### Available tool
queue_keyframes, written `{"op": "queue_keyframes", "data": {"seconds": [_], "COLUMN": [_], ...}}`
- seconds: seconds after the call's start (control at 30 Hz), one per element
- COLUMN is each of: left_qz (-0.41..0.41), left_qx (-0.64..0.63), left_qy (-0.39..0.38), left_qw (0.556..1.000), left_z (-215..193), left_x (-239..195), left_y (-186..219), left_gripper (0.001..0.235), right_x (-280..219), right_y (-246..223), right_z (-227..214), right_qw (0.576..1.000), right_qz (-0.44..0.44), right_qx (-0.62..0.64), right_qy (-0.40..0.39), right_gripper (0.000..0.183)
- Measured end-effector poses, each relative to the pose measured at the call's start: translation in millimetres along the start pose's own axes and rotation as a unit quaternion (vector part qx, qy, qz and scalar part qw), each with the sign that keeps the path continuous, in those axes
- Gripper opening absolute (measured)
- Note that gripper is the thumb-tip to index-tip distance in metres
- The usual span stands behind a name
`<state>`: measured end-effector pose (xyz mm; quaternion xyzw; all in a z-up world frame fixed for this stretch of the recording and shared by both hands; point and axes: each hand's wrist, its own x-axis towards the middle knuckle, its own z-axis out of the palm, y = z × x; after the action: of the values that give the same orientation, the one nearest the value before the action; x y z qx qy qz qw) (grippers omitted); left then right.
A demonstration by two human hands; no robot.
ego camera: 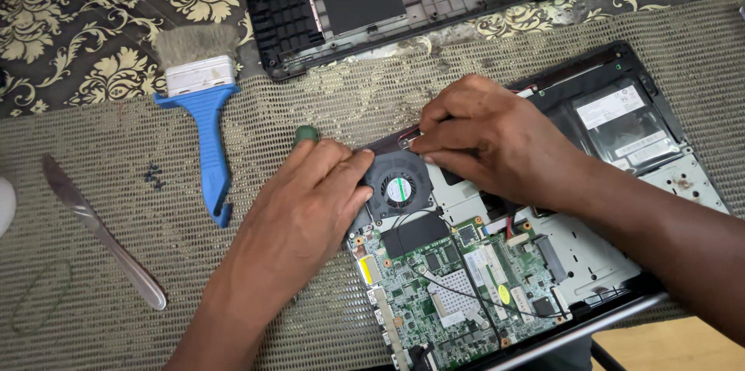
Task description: The person repeatedly removes and reinstalls a laptop cooling fan and heatsink assembly using a screwdriver. They unscrew the fan, lift it off the motherboard, then place it back and tighten the screws, repeating this cycle multiple times.
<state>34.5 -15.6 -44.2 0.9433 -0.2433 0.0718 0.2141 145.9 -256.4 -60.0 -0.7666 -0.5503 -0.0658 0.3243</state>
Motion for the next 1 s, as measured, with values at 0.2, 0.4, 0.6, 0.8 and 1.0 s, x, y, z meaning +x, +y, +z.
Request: {"op": "queue_keyframes", "data": {"seconds": [0.2,0.4,0.6,0.8,1.0], "left_qz": [0.013,0.021,0.021,-0.009,-0.033], "left_qx": [0.003,0.011,0.005,0.002,-0.009], "left_qy": [0.016,0.018,0.024,0.015,-0.008], "left_qw": [1.0,1.0,0.999,1.0,0.999], "left_z": [3,3,5,1,-1], "left_x": [1,1,1,-2,-4], "left_y": [-1,-4,-3,1,2], "left_gripper": [0.039,0.039,0.034,0.033,0.037], "right_x": [0,1,2,4,5], "right_y": [4,2,2,-1,-4], "right_z": [5,10,12,14,12], "right_qw": [1.0,0.997,0.999,0.999,0.998], "right_qz": [-0.008,-0.028,-0.023,-0.008,-0.021], "right_qx": [-0.02,-0.071,-0.043,-0.04,-0.053], "right_qy": [0.007,0.017,0.007,-0.002,0.004], "right_gripper": [0.015,0.009,0.005,0.005,0.009]}}
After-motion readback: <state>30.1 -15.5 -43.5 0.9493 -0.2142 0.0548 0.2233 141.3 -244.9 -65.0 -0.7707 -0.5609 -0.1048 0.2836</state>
